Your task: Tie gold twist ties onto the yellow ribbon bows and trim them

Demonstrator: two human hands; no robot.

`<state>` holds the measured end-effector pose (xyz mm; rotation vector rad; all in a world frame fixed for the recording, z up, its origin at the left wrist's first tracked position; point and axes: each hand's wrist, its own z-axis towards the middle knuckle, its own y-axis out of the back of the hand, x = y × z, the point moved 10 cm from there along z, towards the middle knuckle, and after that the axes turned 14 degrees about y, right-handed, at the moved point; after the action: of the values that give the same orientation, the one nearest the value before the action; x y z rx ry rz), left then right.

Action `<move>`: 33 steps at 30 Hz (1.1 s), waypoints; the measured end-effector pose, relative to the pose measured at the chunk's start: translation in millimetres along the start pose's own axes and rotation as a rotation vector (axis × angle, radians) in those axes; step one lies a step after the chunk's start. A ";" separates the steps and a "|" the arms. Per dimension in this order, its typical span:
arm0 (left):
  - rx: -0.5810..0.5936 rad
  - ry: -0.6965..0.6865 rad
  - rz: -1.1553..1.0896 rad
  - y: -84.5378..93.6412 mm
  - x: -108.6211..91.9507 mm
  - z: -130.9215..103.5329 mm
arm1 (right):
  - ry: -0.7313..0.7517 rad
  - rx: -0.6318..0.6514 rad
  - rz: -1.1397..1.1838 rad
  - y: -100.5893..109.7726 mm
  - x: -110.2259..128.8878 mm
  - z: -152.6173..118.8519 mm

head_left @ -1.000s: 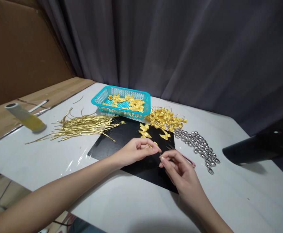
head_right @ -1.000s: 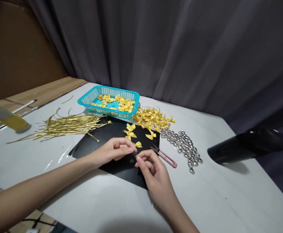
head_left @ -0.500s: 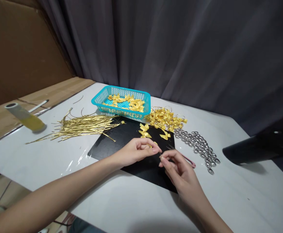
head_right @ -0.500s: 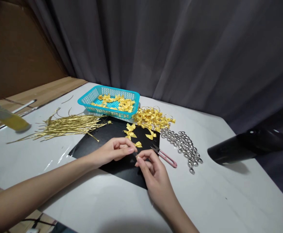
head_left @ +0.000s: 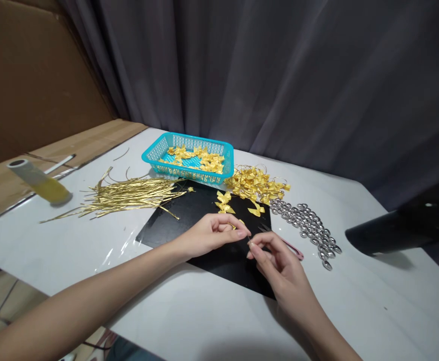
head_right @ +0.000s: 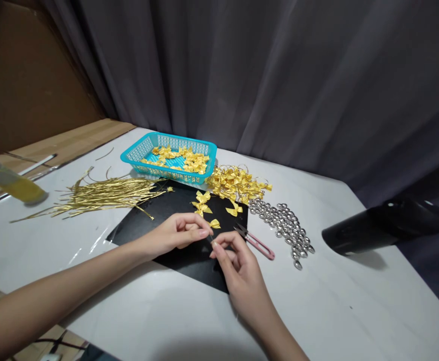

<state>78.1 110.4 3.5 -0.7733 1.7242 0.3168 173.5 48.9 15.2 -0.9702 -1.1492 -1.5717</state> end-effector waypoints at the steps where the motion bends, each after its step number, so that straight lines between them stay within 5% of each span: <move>1: -0.001 -0.001 0.001 0.2 0.0 -0.1 | -0.003 0.001 0.001 -0.4 -0.2 -0.1; 33: -0.056 -0.009 0.047 6.7 0.3 -0.3 | -0.030 0.035 0.021 -3.5 -3.0 -1.2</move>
<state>73.6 115.1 2.1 -0.7715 1.7335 0.4013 170.8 48.9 11.2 -0.9822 -1.1797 -1.5208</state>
